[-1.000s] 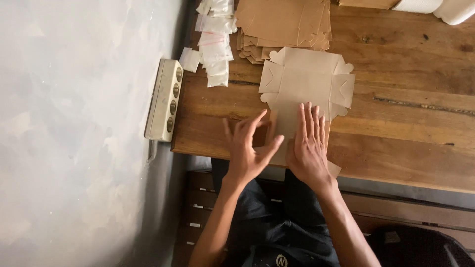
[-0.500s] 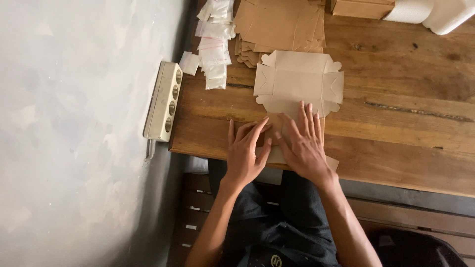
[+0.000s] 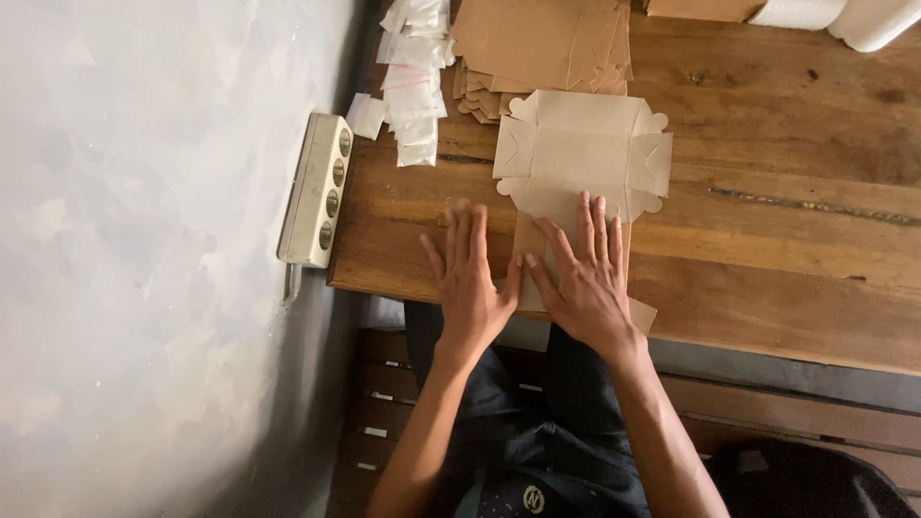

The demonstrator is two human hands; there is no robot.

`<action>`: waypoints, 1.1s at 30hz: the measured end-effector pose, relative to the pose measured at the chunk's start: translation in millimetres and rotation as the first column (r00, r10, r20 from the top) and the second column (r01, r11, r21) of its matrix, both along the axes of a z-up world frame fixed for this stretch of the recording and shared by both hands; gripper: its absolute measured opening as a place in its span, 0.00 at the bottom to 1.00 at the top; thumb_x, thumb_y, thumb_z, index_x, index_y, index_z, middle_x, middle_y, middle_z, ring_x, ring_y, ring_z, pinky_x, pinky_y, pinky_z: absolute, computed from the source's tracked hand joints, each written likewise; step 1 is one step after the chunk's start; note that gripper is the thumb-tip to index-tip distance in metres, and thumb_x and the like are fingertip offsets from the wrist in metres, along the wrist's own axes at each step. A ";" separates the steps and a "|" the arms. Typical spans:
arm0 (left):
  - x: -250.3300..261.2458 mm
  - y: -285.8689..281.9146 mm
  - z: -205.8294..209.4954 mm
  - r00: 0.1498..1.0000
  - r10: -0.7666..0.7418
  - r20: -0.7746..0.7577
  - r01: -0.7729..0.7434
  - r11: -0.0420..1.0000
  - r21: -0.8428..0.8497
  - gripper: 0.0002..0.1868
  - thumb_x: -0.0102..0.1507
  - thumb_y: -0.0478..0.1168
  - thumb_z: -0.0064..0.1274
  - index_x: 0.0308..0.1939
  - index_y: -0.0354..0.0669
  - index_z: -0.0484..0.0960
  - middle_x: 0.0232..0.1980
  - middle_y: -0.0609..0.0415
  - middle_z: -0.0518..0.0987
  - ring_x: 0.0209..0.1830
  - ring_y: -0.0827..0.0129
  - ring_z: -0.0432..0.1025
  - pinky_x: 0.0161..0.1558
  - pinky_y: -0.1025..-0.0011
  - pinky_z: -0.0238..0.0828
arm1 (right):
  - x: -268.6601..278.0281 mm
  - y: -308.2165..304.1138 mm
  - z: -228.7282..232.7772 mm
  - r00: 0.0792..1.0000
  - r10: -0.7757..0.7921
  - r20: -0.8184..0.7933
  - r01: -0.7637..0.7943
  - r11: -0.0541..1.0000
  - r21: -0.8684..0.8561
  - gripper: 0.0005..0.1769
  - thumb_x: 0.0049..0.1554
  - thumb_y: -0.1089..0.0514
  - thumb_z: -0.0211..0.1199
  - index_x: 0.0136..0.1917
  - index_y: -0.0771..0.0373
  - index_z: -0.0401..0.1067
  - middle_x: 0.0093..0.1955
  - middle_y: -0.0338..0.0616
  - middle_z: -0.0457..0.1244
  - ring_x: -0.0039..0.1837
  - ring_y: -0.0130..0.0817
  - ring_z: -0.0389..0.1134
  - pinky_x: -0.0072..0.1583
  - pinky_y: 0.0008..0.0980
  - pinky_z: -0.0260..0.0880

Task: The person folds flat cardboard pieces along pre-scored lines to form box shapes. They repeatedly pick up a piece, fold the side flaps inward, and press the creases to set the shape. The person handles the cardboard by hand without using tools.

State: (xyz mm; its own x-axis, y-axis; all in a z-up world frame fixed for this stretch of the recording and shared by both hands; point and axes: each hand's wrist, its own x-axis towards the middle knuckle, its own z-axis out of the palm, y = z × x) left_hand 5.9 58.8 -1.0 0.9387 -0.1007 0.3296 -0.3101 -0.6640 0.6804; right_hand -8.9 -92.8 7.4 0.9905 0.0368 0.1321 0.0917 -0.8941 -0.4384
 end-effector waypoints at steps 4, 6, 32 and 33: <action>10.6 -13.3 -7.4 0.980 0.194 -0.052 -0.172 0.944 0.282 0.46 0.66 0.57 0.51 0.74 0.22 0.55 0.78 0.20 0.48 0.80 0.30 0.37 0.73 0.35 0.14 | 1.1 -1.2 -2.9 1.000 0.010 0.006 -0.010 1.000 -0.006 0.29 0.65 0.41 0.52 0.76 0.46 0.60 0.83 0.66 0.41 0.84 0.60 0.34 0.79 0.58 0.29; 16.7 -17.7 -6.3 0.965 0.228 -0.126 -0.167 0.913 0.372 0.51 0.68 0.61 0.44 0.74 0.14 0.49 0.76 0.13 0.42 0.79 0.23 0.32 0.70 0.32 0.11 | 0.5 -1.1 -5.3 0.999 0.000 0.051 0.001 1.000 -0.027 0.27 0.65 0.43 0.54 0.76 0.45 0.61 0.82 0.65 0.44 0.84 0.60 0.37 0.79 0.59 0.31; -1.5 -22.9 -18.9 0.980 0.174 -0.095 -0.114 0.886 0.450 0.45 0.71 0.56 0.37 0.75 0.16 0.47 0.78 0.17 0.40 0.81 0.30 0.32 0.76 0.42 0.19 | 0.7 -2.6 -4.9 0.999 0.027 0.031 -0.025 0.998 -0.050 0.30 0.63 0.46 0.52 0.77 0.45 0.58 0.82 0.65 0.43 0.84 0.60 0.36 0.79 0.58 0.30; 1.3 -23.3 -19.0 0.980 0.171 -0.100 -0.108 0.885 0.452 0.44 0.71 0.57 0.35 0.74 0.16 0.48 0.78 0.16 0.40 0.81 0.29 0.31 0.75 0.41 0.20 | 0.6 -2.8 -4.6 0.999 0.028 0.030 -0.026 0.998 -0.051 0.30 0.63 0.46 0.52 0.77 0.45 0.58 0.82 0.65 0.43 0.84 0.60 0.36 0.79 0.58 0.30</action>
